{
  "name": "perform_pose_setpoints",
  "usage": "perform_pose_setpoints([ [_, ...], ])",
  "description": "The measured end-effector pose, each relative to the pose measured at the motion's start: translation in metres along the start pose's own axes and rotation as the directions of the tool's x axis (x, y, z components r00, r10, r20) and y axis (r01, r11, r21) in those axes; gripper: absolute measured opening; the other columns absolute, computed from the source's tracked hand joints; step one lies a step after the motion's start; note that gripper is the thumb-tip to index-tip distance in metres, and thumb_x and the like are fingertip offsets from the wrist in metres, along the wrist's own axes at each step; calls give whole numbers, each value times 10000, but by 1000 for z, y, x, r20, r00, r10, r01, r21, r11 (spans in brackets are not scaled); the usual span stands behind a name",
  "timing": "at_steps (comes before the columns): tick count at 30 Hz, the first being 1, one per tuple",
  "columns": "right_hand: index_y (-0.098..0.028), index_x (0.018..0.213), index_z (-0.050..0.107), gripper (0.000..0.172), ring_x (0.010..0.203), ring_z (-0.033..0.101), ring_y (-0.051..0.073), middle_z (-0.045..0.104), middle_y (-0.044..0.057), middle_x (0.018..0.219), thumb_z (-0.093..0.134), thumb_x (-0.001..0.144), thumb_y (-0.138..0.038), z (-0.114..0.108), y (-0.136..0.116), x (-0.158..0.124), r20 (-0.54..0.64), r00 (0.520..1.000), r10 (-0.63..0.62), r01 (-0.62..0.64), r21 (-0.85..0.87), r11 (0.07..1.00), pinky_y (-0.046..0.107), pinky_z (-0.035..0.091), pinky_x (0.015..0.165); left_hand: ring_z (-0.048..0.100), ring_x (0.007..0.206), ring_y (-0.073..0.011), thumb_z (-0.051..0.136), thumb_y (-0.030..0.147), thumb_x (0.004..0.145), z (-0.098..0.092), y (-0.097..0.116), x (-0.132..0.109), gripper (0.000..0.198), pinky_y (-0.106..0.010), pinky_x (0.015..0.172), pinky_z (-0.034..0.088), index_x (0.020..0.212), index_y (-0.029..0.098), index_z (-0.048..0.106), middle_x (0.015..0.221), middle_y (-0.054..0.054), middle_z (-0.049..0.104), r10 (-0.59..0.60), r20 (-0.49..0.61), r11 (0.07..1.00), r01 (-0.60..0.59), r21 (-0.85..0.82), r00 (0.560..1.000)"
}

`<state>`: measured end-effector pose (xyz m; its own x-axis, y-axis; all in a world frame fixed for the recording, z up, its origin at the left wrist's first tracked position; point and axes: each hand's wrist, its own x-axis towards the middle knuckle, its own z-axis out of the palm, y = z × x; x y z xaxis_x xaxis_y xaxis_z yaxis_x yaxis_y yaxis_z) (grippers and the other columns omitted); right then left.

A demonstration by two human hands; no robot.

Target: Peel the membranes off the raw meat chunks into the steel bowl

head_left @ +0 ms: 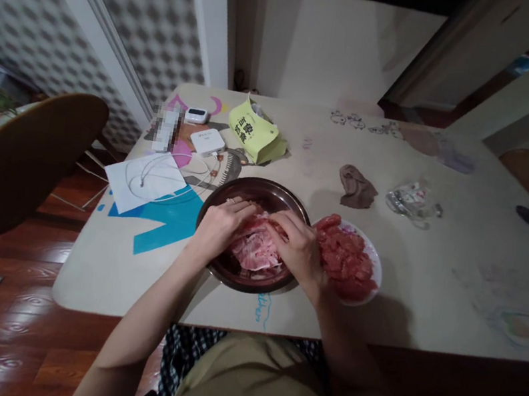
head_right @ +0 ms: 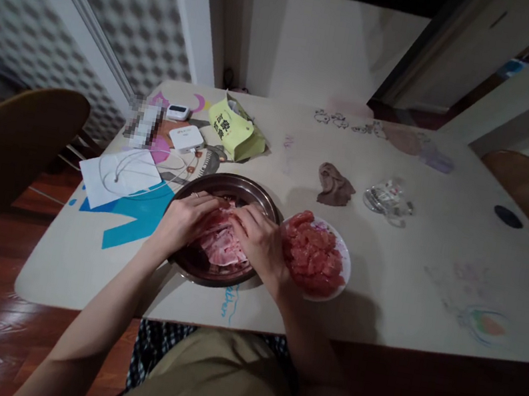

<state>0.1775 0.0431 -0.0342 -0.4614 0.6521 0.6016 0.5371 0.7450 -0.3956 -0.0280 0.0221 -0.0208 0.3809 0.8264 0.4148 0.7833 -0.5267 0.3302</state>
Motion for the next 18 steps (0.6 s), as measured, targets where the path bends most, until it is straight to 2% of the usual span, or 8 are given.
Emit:
perform_pose_setpoints([
  [7,-227,1165,655,216,1025,704,251,718,84,1063,675,951,-253,0,-1,1,89,996,29,-30,13,999,397,594,906,710,1031,-216,558,191,999,2,-1,-4,197,-325,865,572,1170,180,657,1176,-82,759,2,-33,1000,-3,-10,999],
  [13,-219,1076,689,135,1017,693,234,714,90,1033,580,998,-212,-3,-6,-4,37,999,-37,40,-75,996,381,579,933,704,1067,-217,529,221,1018,2,0,-5,227,-319,873,583,1196,186,665,1182,-90,763,25,-23,1000,-25,-13,999],
  [16,-222,978,713,233,967,681,210,716,74,990,494,1017,-150,-7,-5,-3,104,987,-125,134,-84,987,370,571,932,696,1104,-221,529,208,1015,1,2,-4,244,-328,912,580,1220,187,659,1221,-96,750,39,17,999,-39,-1,999],
  [18,-213,998,716,253,983,668,210,714,78,1016,474,1022,-142,-8,-4,0,151,973,-174,187,-77,979,369,569,931,690,1127,-229,549,198,1004,0,3,-3,263,-339,936,578,1248,186,649,1244,-95,741,38,36,999,-38,13,999],
])
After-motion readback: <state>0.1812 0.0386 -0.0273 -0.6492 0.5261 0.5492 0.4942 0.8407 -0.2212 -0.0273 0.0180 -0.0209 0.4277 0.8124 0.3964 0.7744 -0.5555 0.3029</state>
